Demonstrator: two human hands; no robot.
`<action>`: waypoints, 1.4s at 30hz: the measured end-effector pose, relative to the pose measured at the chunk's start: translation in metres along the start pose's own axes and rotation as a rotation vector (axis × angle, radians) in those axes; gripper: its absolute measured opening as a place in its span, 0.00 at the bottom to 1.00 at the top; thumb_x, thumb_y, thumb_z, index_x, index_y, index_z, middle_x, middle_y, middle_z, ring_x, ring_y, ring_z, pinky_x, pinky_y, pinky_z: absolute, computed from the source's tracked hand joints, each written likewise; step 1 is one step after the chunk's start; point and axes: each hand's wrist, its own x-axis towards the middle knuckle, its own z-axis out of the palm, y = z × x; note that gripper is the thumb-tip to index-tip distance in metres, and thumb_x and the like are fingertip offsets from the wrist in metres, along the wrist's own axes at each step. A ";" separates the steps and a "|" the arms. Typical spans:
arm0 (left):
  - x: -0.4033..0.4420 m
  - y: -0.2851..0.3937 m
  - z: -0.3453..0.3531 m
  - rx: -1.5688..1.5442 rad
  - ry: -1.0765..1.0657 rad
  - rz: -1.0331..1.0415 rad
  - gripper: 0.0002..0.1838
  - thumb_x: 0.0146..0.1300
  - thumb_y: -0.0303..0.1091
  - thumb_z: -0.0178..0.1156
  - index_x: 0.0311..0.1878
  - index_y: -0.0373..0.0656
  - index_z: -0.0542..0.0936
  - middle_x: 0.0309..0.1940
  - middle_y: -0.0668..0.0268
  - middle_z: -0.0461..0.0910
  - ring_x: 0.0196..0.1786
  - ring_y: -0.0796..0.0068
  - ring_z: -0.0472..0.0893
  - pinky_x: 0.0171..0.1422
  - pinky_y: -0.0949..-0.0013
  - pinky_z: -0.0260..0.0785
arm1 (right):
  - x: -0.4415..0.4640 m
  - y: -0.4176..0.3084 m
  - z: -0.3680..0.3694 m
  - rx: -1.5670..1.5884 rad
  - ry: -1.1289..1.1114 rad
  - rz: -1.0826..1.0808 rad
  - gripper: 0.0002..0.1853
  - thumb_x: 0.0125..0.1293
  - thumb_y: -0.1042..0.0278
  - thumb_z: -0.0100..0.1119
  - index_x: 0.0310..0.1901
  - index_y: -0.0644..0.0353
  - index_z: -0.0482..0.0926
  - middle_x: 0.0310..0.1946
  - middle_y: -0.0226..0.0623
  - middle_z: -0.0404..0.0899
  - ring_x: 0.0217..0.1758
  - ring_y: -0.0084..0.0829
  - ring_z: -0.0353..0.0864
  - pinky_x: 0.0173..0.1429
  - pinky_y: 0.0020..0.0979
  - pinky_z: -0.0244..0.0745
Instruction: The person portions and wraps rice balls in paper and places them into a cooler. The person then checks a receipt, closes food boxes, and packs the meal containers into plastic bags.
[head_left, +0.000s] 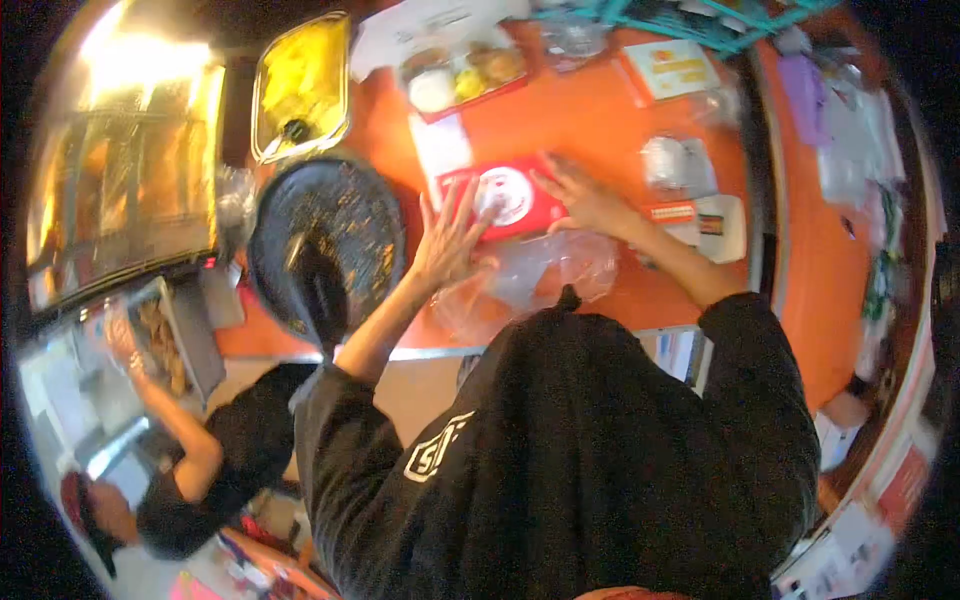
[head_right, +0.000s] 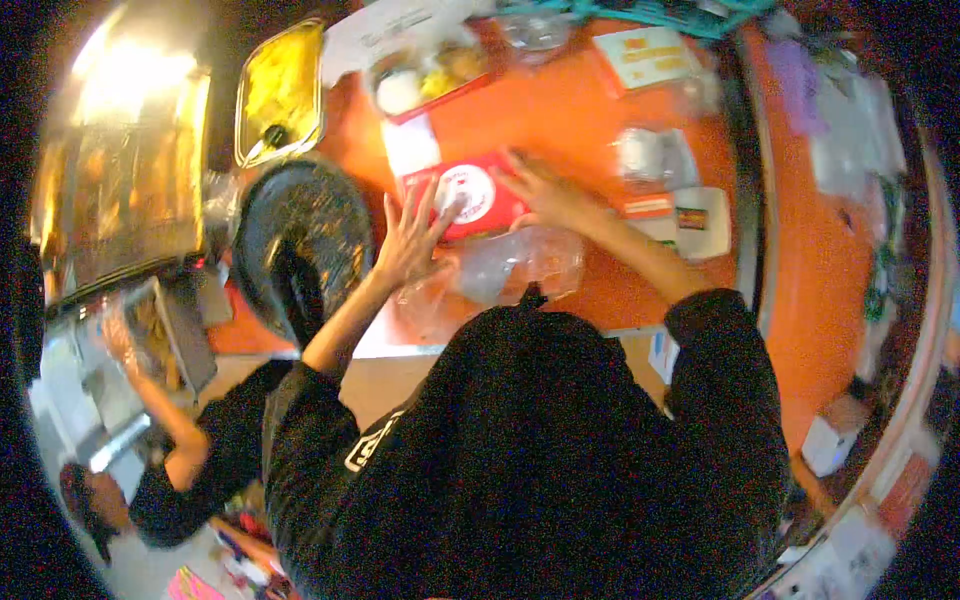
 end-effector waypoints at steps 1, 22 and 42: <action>0.004 0.012 -0.001 -0.059 0.031 0.036 0.42 0.41 0.55 0.58 0.63 0.64 0.54 0.66 0.55 0.39 0.66 0.48 0.42 0.55 0.29 0.40 | -0.002 0.001 0.002 0.038 0.101 -0.072 0.42 0.44 0.52 0.62 0.60 0.59 0.54 0.63 0.49 0.45 0.65 0.48 0.48 0.63 0.43 0.53; 0.030 0.059 0.017 -0.135 0.278 -0.195 0.24 0.47 0.37 0.61 0.50 0.55 0.71 0.61 0.57 0.55 0.64 0.50 0.52 0.61 0.56 0.56 | -0.302 0.482 -0.149 0.890 0.819 0.971 0.23 0.54 0.48 0.53 0.36 0.63 0.78 0.38 0.36 0.77 0.41 0.29 0.73 0.49 0.27 0.63; 0.029 0.055 0.037 -0.041 0.270 -0.242 0.25 0.52 0.47 0.56 0.51 0.43 0.68 0.60 0.54 0.56 0.63 0.48 0.53 0.64 0.54 0.49 | -0.300 0.422 -0.088 0.763 1.229 0.845 0.09 0.52 0.63 0.54 0.24 0.60 0.76 0.24 0.33 0.76 0.26 0.26 0.73 0.31 0.30 0.68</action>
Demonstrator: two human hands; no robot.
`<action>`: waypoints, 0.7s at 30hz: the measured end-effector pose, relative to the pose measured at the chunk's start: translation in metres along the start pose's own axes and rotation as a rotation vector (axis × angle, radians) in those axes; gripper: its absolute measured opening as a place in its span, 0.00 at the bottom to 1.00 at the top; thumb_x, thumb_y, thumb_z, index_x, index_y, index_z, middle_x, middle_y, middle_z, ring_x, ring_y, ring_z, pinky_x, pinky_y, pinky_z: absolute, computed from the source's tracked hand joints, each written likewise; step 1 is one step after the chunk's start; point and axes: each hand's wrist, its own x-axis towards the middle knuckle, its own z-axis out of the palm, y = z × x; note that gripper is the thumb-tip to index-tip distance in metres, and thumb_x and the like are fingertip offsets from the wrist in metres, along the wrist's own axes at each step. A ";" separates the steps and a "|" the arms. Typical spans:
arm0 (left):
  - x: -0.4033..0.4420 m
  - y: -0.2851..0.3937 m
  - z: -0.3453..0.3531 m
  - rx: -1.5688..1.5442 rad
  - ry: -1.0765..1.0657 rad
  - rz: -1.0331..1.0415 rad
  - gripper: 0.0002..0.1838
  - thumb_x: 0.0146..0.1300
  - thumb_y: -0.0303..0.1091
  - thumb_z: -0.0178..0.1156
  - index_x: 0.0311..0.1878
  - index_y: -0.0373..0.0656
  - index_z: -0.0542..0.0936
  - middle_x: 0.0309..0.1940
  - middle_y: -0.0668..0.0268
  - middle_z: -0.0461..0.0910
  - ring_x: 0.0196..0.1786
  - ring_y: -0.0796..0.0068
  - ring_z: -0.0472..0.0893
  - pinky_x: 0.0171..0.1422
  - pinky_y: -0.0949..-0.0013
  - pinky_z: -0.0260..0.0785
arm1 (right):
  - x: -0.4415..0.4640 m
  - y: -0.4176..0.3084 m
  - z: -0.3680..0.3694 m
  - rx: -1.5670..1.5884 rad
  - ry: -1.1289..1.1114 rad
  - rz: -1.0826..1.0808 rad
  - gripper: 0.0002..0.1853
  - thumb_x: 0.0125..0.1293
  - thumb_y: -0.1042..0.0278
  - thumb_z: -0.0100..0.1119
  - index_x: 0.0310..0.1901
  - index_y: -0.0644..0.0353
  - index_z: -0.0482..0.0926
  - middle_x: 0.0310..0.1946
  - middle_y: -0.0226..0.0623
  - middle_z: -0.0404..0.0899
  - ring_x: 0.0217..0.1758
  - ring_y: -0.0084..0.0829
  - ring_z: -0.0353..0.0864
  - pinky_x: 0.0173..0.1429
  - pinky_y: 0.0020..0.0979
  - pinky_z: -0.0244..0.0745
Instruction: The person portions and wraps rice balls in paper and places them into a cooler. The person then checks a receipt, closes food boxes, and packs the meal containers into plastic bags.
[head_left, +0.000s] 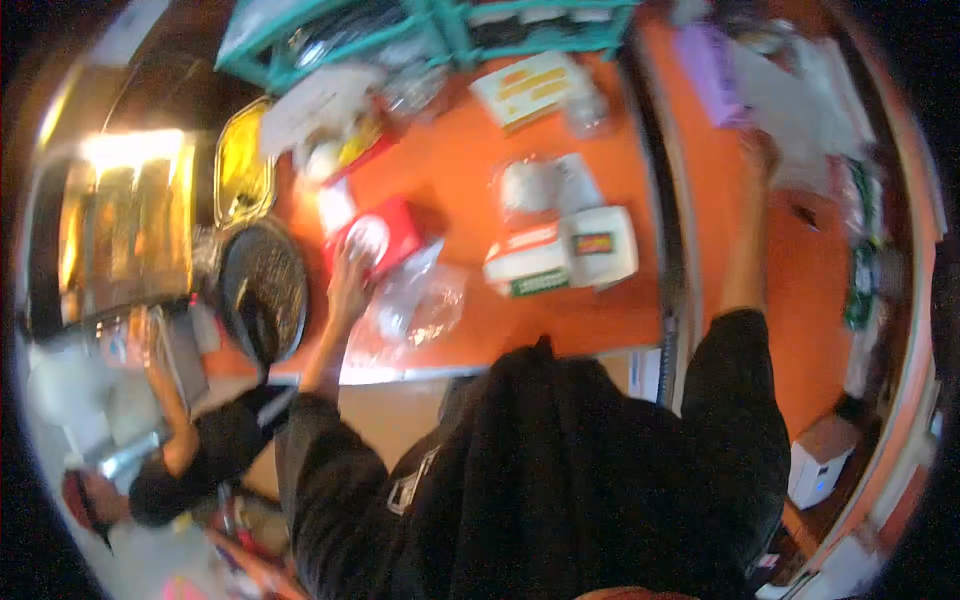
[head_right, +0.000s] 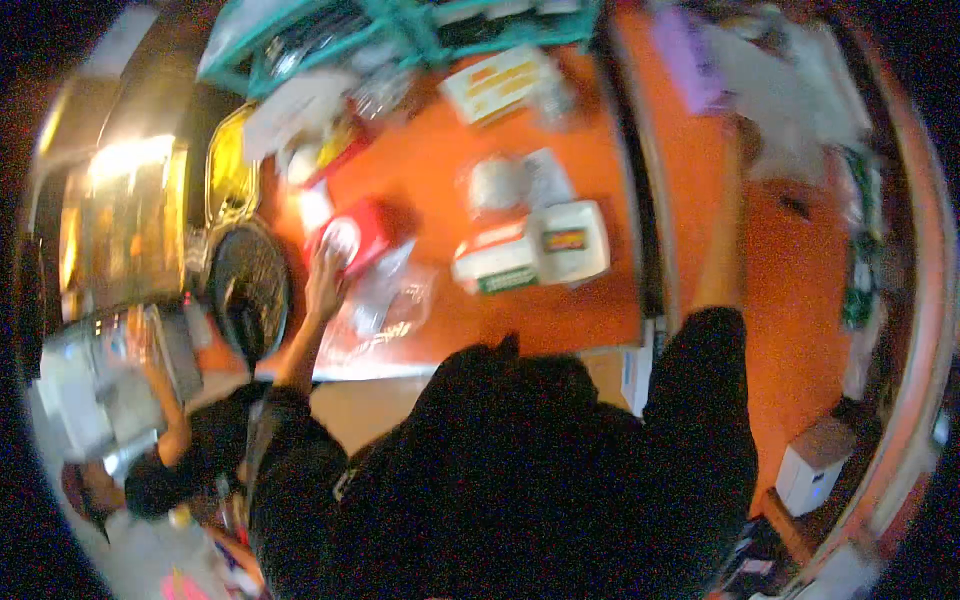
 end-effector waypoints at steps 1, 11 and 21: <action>0.003 0.006 -0.005 -0.021 -0.005 -0.011 0.25 0.52 0.46 0.56 0.51 0.45 0.68 0.60 0.54 0.56 0.63 0.49 0.54 0.63 0.54 0.51 | -0.038 -0.032 0.019 0.223 -0.100 0.098 0.08 0.53 0.65 0.53 0.24 0.60 0.76 0.24 0.34 0.76 0.27 0.26 0.74 0.31 0.30 0.69; 0.001 -0.001 0.011 -0.107 0.261 -0.109 0.23 0.44 0.43 0.63 0.46 0.51 0.73 0.57 0.60 0.62 0.62 0.57 0.59 0.55 0.60 0.64 | -0.418 -0.166 0.328 0.233 -1.014 0.438 0.11 0.53 0.62 0.59 0.23 0.63 0.77 0.16 0.32 0.76 0.16 0.21 0.74 0.21 0.22 0.69; -0.007 -0.013 0.016 -0.139 0.265 -0.067 0.27 0.45 0.43 0.61 0.52 0.51 0.70 0.60 0.58 0.58 0.62 0.53 0.58 0.51 0.60 0.67 | -0.458 -0.144 0.351 0.061 -0.669 0.593 0.17 0.48 0.54 0.63 0.24 0.61 0.75 0.12 0.31 0.73 0.13 0.21 0.72 0.15 0.22 0.64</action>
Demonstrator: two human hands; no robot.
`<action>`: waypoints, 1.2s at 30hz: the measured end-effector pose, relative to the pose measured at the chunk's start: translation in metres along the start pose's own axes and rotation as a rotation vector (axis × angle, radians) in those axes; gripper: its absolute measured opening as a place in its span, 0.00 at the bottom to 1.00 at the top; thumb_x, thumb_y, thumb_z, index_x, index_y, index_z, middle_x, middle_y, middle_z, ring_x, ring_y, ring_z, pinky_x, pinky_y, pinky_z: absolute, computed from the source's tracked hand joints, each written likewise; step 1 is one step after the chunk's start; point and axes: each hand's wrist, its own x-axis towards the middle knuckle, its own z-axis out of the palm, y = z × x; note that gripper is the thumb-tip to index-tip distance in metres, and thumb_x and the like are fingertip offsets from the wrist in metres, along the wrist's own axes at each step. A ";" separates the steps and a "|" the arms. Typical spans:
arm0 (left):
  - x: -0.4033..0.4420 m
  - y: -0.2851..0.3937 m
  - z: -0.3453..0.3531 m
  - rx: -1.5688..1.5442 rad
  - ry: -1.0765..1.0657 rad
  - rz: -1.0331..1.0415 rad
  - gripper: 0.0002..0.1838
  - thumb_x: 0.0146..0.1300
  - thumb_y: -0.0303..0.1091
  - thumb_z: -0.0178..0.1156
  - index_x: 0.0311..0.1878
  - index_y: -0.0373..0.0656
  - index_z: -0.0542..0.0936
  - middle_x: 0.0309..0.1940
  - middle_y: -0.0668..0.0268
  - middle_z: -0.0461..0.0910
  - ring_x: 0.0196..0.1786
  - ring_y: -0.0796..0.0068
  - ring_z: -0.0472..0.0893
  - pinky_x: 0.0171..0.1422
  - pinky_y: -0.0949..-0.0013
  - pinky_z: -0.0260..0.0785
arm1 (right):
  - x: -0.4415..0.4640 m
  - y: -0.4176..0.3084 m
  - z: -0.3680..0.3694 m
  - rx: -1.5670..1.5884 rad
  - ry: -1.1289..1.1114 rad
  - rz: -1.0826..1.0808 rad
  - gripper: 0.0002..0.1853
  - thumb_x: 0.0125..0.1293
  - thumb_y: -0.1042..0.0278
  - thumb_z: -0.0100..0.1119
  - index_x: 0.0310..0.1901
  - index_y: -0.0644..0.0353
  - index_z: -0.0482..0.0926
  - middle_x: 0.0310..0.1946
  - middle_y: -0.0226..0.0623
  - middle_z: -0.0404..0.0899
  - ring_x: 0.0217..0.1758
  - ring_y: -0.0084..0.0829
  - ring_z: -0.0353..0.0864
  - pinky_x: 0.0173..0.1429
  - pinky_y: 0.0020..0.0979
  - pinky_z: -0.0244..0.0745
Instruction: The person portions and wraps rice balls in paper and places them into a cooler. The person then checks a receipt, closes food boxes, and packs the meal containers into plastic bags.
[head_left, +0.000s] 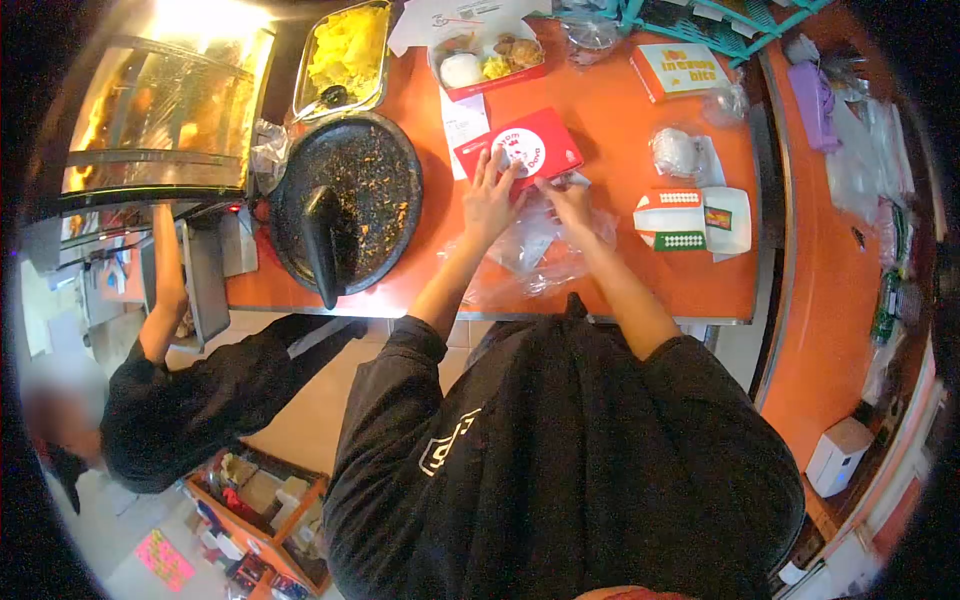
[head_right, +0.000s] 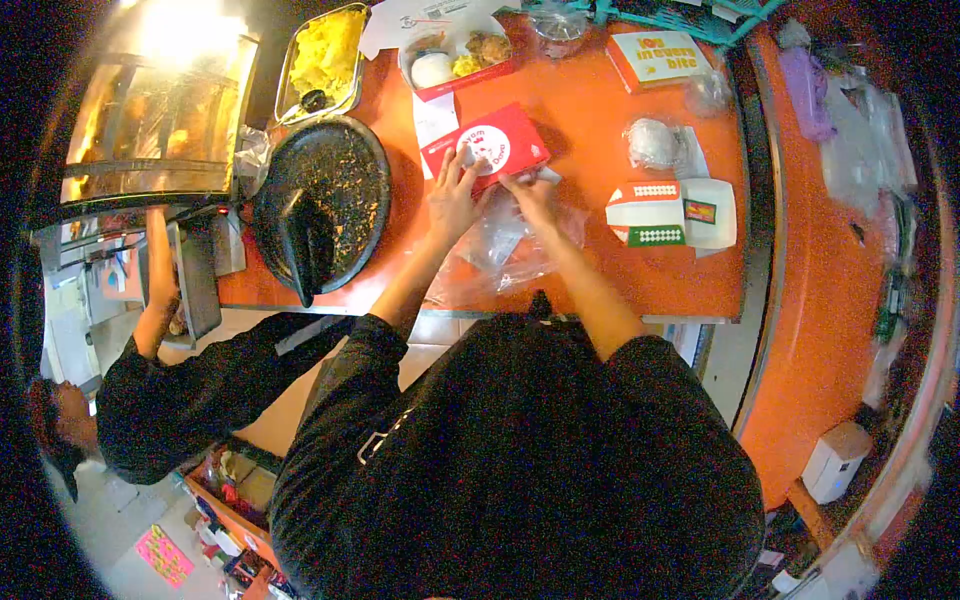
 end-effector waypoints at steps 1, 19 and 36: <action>-0.001 -0.001 -0.002 -0.009 0.004 0.006 0.27 0.45 0.43 0.61 0.52 0.51 0.70 0.60 0.58 0.58 0.62 0.53 0.58 0.51 0.60 0.67 | -0.005 -0.004 -0.003 -0.059 0.038 -0.020 0.18 0.47 0.53 0.65 0.23 0.61 0.75 0.12 0.31 0.73 0.12 0.21 0.72 0.15 0.22 0.65; -0.002 -0.026 -0.050 -0.769 0.025 -0.806 0.34 0.52 0.52 0.56 0.53 0.33 0.66 0.44 0.53 0.69 0.44 0.64 0.69 0.50 0.65 0.60 | 0.028 -0.087 -0.012 -0.187 -0.095 -0.251 0.23 0.52 0.53 0.60 0.39 0.65 0.69 0.33 0.40 0.75 0.37 0.27 0.73 0.39 0.29 0.70; -0.149 -0.024 -0.039 -1.507 -0.020 -1.184 0.19 0.49 0.27 0.54 0.47 0.32 0.70 0.43 0.60 0.75 0.44 0.72 0.75 0.47 0.73 0.68 | -0.059 0.034 -0.065 0.140 -0.337 -0.154 0.28 0.52 0.63 0.61 0.52 0.63 0.62 0.40 0.39 0.72 0.44 0.28 0.73 0.46 0.29 0.70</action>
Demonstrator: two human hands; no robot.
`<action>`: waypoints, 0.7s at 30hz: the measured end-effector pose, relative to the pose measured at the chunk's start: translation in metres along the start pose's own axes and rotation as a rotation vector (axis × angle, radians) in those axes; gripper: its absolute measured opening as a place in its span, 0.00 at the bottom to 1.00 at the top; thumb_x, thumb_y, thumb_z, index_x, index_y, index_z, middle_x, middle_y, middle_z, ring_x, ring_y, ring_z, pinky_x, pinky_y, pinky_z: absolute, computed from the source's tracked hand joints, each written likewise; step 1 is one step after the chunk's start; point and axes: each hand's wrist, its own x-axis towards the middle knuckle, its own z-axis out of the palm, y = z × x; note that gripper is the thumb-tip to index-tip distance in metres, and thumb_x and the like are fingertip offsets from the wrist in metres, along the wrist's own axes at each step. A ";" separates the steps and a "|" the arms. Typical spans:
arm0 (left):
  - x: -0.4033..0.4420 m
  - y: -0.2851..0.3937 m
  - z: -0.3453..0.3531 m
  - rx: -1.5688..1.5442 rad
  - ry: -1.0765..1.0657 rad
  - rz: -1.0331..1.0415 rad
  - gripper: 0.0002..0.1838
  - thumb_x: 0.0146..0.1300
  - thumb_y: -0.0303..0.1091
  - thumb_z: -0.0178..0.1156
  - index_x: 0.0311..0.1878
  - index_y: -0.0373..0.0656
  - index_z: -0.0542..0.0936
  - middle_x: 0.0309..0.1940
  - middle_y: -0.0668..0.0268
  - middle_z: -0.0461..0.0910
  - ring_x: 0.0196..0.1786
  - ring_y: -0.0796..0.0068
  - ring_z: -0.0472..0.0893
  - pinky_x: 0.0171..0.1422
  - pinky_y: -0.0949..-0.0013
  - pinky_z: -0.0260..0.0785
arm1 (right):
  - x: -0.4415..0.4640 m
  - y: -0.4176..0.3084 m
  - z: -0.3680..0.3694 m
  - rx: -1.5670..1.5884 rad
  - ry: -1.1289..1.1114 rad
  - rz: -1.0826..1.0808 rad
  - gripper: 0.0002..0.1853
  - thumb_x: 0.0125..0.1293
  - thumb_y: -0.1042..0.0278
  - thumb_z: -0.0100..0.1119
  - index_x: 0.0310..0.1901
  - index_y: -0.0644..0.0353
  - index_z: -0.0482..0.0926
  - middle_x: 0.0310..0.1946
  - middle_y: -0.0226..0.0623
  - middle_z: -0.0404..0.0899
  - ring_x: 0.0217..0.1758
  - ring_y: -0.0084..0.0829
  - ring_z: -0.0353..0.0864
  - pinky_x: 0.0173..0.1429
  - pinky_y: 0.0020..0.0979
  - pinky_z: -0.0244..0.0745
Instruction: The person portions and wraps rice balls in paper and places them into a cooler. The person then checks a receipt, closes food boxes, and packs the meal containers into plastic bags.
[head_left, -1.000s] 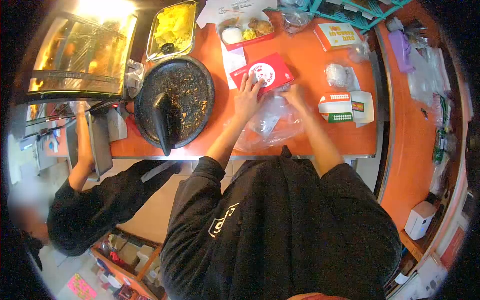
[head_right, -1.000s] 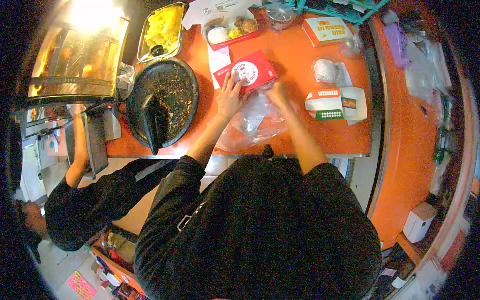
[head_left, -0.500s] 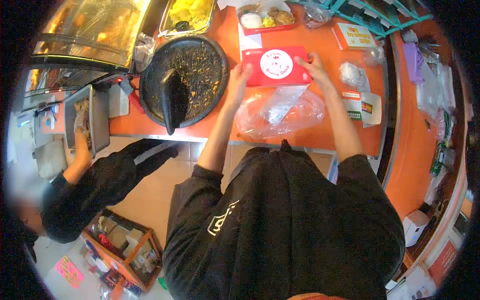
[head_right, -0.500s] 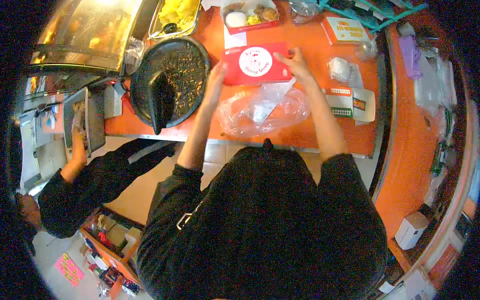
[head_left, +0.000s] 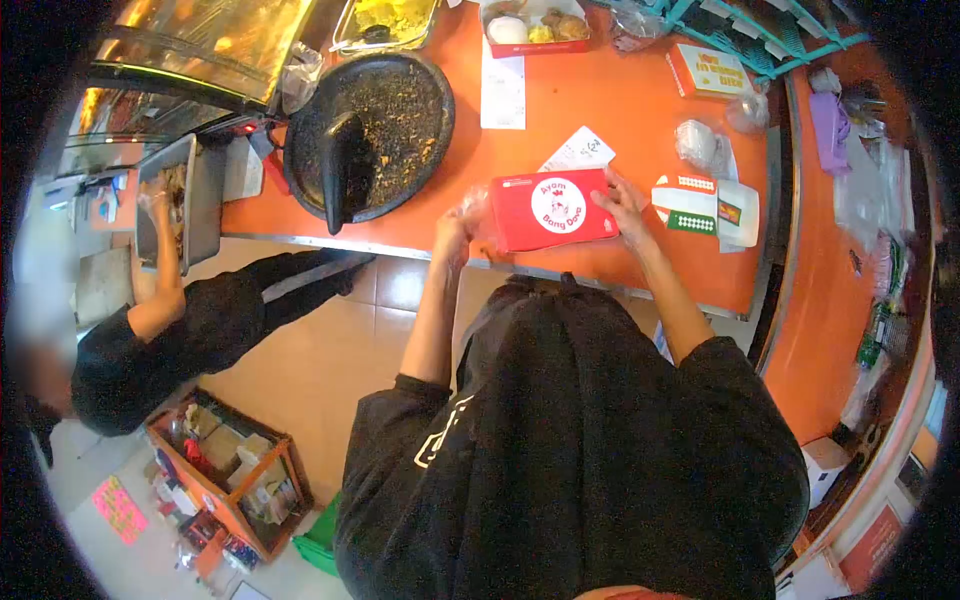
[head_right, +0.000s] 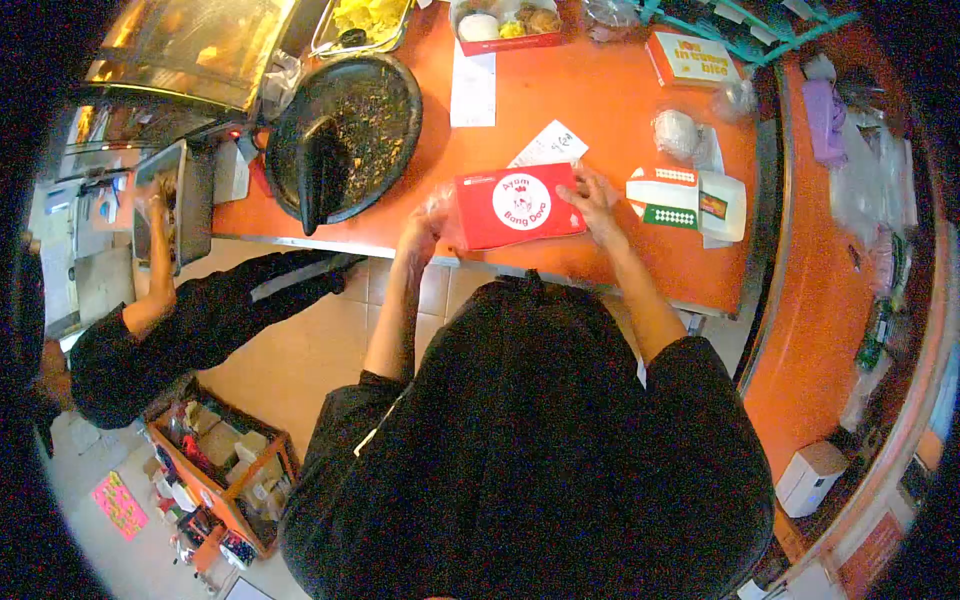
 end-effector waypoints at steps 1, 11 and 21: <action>-0.002 0.010 0.008 -0.182 -0.061 0.090 0.18 0.50 0.26 0.53 0.47 0.33 0.71 0.43 0.61 0.75 0.44 0.72 0.75 0.46 0.73 0.68 | 0.004 0.002 -0.003 -0.023 0.030 -0.051 0.28 0.52 0.64 0.61 0.52 0.63 0.62 0.39 0.38 0.73 0.42 0.27 0.73 0.44 0.28 0.71; 0.028 0.025 0.038 0.127 0.074 0.598 0.11 0.52 0.27 0.54 0.40 0.37 0.69 0.27 0.64 0.75 0.26 0.78 0.74 0.31 0.76 0.67 | 0.002 0.002 0.004 -0.012 0.112 -0.122 0.27 0.49 0.66 0.63 0.49 0.66 0.63 0.40 0.38 0.73 0.41 0.26 0.73 0.43 0.27 0.71; -0.050 0.047 0.056 0.906 -0.117 0.169 0.14 0.51 0.37 0.56 0.36 0.37 0.72 0.24 0.67 0.74 0.25 0.77 0.74 0.28 0.76 0.67 | 0.025 0.014 -0.005 0.208 0.182 -0.165 0.23 0.50 0.67 0.62 0.45 0.68 0.65 0.41 0.44 0.72 0.40 0.27 0.74 0.41 0.28 0.71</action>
